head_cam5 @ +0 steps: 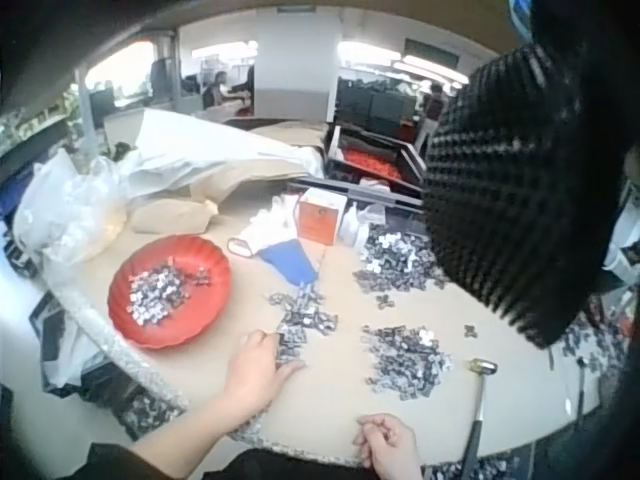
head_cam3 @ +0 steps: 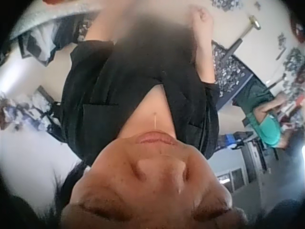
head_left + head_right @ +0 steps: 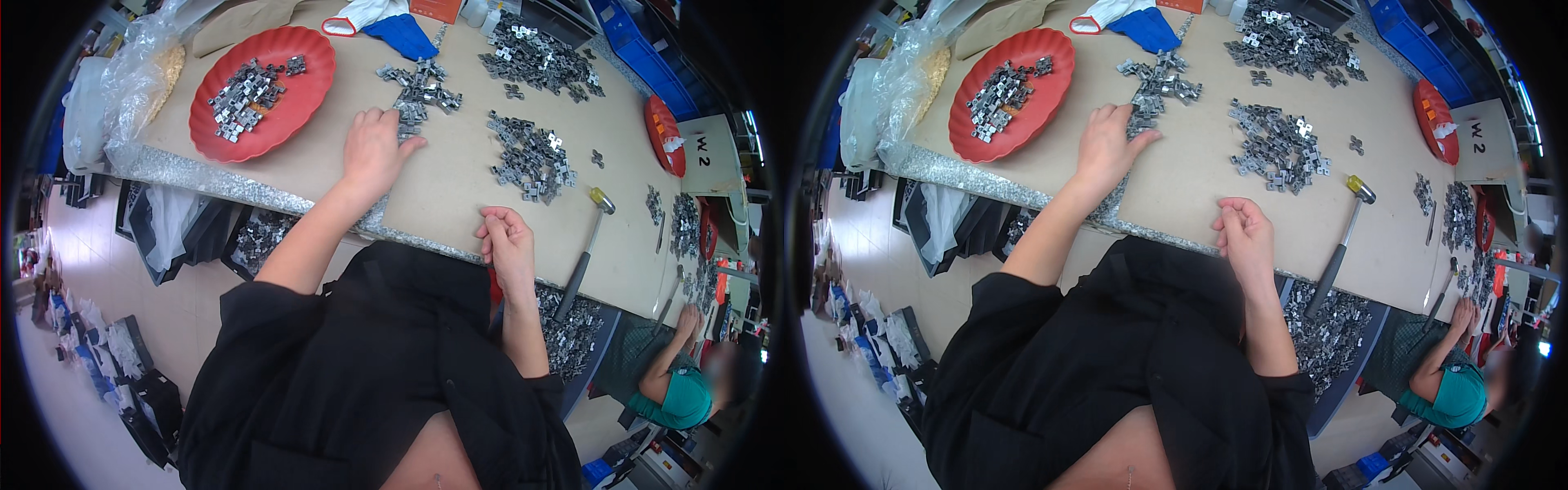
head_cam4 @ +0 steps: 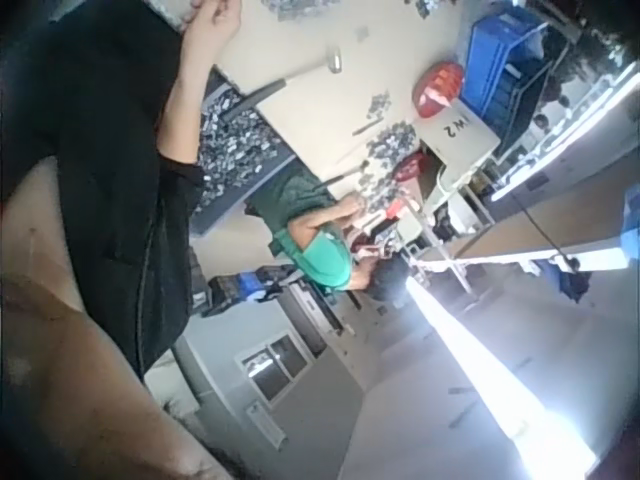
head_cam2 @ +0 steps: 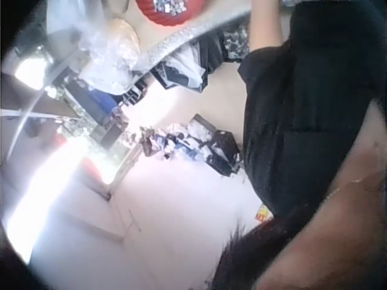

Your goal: The recorder uses a small hammer and hands to join small metal bracket components at a workbench.

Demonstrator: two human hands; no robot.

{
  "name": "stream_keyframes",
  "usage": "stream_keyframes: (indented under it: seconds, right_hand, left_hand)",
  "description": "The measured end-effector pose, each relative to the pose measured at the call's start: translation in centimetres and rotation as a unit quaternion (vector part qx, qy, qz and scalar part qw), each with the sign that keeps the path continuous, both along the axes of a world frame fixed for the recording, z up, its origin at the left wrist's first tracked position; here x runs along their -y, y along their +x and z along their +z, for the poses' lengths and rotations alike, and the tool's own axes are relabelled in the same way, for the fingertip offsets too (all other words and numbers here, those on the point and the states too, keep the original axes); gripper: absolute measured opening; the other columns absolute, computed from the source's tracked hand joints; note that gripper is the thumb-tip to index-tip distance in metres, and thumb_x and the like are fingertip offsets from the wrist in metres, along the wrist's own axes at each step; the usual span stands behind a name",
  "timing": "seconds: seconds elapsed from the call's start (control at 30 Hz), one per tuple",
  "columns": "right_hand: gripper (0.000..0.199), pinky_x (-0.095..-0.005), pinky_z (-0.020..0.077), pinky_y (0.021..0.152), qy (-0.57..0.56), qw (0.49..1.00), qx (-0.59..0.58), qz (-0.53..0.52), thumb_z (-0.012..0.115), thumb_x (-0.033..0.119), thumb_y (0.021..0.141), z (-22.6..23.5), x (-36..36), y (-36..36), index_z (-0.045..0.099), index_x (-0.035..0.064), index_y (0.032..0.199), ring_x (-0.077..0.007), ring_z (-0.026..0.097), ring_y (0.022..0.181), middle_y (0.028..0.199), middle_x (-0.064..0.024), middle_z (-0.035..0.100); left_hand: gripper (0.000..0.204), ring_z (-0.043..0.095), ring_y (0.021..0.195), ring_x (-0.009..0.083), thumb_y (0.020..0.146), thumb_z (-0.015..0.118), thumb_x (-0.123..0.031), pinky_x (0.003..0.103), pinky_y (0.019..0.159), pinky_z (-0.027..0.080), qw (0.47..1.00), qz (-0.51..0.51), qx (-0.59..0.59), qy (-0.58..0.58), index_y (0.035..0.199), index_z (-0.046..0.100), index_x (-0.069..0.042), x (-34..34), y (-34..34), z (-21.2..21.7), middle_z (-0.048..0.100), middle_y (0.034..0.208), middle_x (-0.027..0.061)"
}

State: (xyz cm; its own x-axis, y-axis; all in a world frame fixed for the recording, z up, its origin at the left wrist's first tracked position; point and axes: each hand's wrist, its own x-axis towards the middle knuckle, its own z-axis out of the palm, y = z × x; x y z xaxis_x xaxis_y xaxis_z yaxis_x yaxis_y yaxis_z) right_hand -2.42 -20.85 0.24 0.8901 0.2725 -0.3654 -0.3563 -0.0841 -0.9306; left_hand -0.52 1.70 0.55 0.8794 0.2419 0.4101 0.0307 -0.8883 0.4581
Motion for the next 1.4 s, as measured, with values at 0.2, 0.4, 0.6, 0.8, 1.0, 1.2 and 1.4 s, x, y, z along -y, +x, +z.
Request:
stream_keyframes:
  seconds: [0.2, 0.4, 0.6, 0.8, 1.0, 1.2, 1.4]
  right_hand:
    - [0.014, -0.0156, 0.0339, 0.038, -0.002, 1.000, 0.004, -0.004, 0.046, 0.010, 0.086, 0.1, 0.0, -0.2, 0.052, -0.0003, 0.094, -0.0030, 0.042, 0.046, 0.067, -0.0016, 0.051]
    - [0.015, -0.0151, 0.0343, 0.039, -0.005, 1.000, -0.002, 0.008, 0.048, 0.011, 0.086, 0.4, -0.1, 0.0, 0.053, 0.0014, 0.096, -0.0028, 0.043, 0.048, 0.068, -0.0015, 0.053]
    - [0.019, -0.0156, 0.0369, 0.043, 0.084, 0.995, 0.059, -0.010, 0.053, 0.016, 0.085, 0.9, -1.2, -0.1, 0.055, 0.0021, 0.097, -0.0028, 0.044, 0.050, 0.067, 0.0004, 0.053]
    - [0.021, -0.0161, 0.0379, 0.045, 0.067, 0.997, 0.023, 0.017, 0.053, 0.020, 0.085, 0.1, -0.4, -0.4, 0.056, 0.0010, 0.094, -0.0028, 0.046, 0.052, 0.067, 0.0013, 0.052]
    - [0.024, -0.0260, 0.0422, 0.049, -0.234, 0.941, 0.238, -0.062, 0.058, 0.019, 0.080, 0.4, 2.3, 2.3, 0.056, 0.0042, 0.099, -0.0150, 0.052, 0.054, 0.070, -0.0052, 0.055]
    - [0.027, -0.0333, 0.0421, 0.056, -0.455, 0.809, 0.373, 0.031, 0.061, 0.015, 0.076, 1.7, 4.6, 5.0, 0.058, 0.0134, 0.103, -0.0211, 0.052, 0.062, 0.075, -0.0077, 0.049]
    - [0.028, -0.0338, 0.0444, 0.060, -0.473, 0.763, 0.426, 0.108, 0.057, 0.010, 0.077, 2.3, 5.0, 5.3, 0.057, 0.0139, 0.105, -0.0245, 0.054, 0.068, 0.081, -0.0096, 0.049]
  left_hand:
    - [0.023, 0.051, 0.080, 0.0263, 0.073, 0.063, -0.019, 0.035, 0.068, 0.043, 0.998, -0.059, -0.025, -0.004, 0.086, 0.058, 0.000, 0.5, 0.1, -0.8, 0.055, 0.081, 0.0114]
    - [0.022, 0.050, 0.066, 0.0130, 0.082, 0.056, -0.020, 0.025, 0.061, 0.042, 0.912, -0.169, -0.129, -0.350, 0.087, 0.059, 0.001, 3.0, -2.4, -0.4, 0.057, 0.072, 0.0050]
    - [0.025, 0.048, 0.068, 0.0055, 0.087, 0.051, -0.023, 0.021, 0.062, 0.041, 0.788, -0.262, -0.270, -0.487, 0.088, 0.059, 0.001, 5.5, -3.5, 0.5, 0.057, 0.075, 0.0004]
    - [0.017, 0.051, 0.068, 0.0067, 0.084, 0.054, -0.012, 0.020, 0.060, 0.043, 0.760, -0.222, -0.219, -0.570, 0.096, 0.052, 0.001, 6.8, -3.9, 0.3, 0.056, 0.076, 0.0026]
    - [0.024, 0.055, 0.068, 0.0097, 0.082, 0.054, -0.005, 0.022, 0.059, 0.046, 0.696, -0.225, -0.241, -0.638, 0.103, 0.045, 0.001, 6.9, -3.8, -1.0, 0.055, 0.079, 0.0060]
    - [0.023, 0.055, 0.070, 0.0113, 0.083, 0.051, -0.003, 0.022, 0.057, 0.045, 0.689, -0.219, -0.271, -0.635, 0.102, 0.040, 0.000, 6.6, -3.3, -0.7, 0.053, 0.080, 0.0065]
    - [0.018, 0.055, 0.072, 0.0126, 0.084, 0.050, -0.004, 0.023, 0.059, 0.046, 0.685, -0.235, -0.298, -0.622, 0.097, 0.038, -0.001, 6.0, -3.1, -1.0, 0.054, 0.082, 0.0071]
